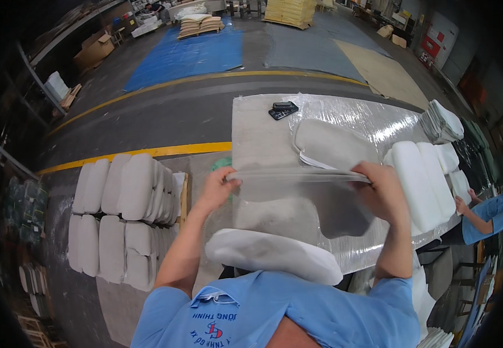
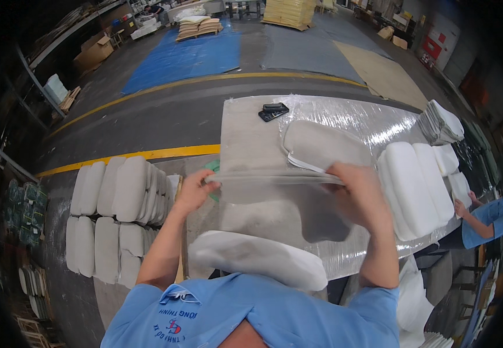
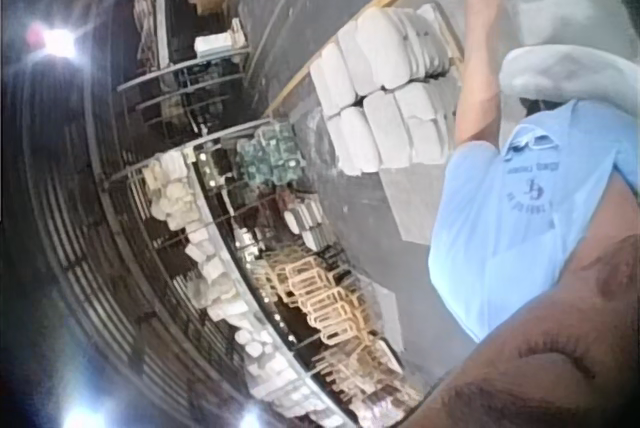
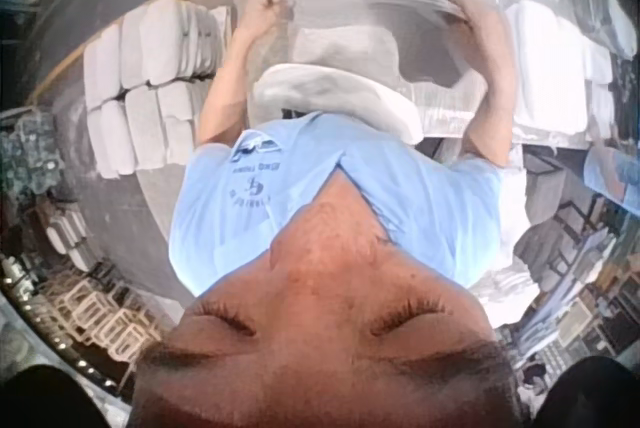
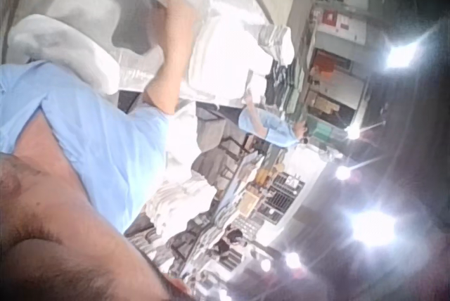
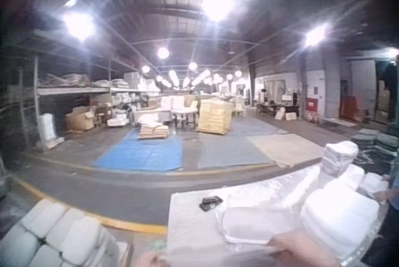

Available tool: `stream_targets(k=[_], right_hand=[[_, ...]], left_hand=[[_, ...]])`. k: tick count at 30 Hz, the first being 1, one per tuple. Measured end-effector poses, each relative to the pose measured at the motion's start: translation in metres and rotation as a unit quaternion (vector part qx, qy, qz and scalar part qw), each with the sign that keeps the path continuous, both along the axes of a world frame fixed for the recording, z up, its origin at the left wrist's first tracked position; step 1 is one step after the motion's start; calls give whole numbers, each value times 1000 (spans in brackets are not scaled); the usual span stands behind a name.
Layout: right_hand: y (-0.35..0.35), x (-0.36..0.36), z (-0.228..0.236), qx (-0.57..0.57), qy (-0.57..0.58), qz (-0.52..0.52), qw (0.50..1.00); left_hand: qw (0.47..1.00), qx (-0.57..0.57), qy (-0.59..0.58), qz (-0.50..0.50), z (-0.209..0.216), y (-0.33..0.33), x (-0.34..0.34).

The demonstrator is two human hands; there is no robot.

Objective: The person repeatedly picks up white foam pieces and gray fabric covers, inserts the foam into the covers, and places the finished items on a nearby pallet. The process is repeated multiple times in a warehouse setting.

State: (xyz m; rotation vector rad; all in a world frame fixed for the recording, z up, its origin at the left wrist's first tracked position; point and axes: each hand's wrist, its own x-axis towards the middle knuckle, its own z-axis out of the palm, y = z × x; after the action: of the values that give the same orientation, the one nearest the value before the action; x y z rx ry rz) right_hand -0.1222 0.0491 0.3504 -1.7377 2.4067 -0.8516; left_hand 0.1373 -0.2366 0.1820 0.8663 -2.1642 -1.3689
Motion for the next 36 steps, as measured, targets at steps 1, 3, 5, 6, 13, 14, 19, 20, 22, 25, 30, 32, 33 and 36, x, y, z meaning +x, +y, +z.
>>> stream_targets(k=[1, 3, 5, 6, 13, 14, 19, 20, 22, 25, 30, 32, 33, 36], right_hand=[[14, -14, -2, 34, 15, -20, 999], [33, -32, -6, 97, 44, -53, 993], [30, -28, -17, 34, 85, -40, 995], [14, -13, -28, -41, 114, -9, 993], [-37, 22, -95, -107, -190, 20, 976], [-33, 18, -94, -131, -196, 4, 972], [-26, 7, -93, -212, -294, 23, 932], [-24, 5, -94, -210, -296, 16, 932], [-21, 6, -97, -207, -302, 4, 931], [-12, 7, -96, -229, -296, -7, 927], [16, 13, -120, -235, -346, -26, 908], [23, 19, -127, -246, -365, -42, 897], [25, 20, -130, -256, -380, -50, 887], [33, 20, -138, -274, -388, -90, 875]], left_hand=[[999, -27, 25, -2, 14, -1, -1], [994, -83, 71, 3, 41, -4, 1], [982, -141, 126, -23, 69, 12, -16], [973, -171, 149, -35, 80, 22, -25], [915, -341, 206, -66, 108, 58, -66], [922, -313, 228, -9, 104, 55, -63], [951, 272, 141, 41, 28, 9, -29], [920, 384, 80, -6, 20, 11, -28], [905, 401, 139, -17, 2, 29, -36], [919, 345, 191, 12, -8, 41, -40], [869, 404, 285, 9, -12, 48, -22], [814, 481, 323, -49, -19, 51, -9], [786, 510, 342, -70, -23, 55, -6], [707, 586, 376, -120, -21, 75, -10]])
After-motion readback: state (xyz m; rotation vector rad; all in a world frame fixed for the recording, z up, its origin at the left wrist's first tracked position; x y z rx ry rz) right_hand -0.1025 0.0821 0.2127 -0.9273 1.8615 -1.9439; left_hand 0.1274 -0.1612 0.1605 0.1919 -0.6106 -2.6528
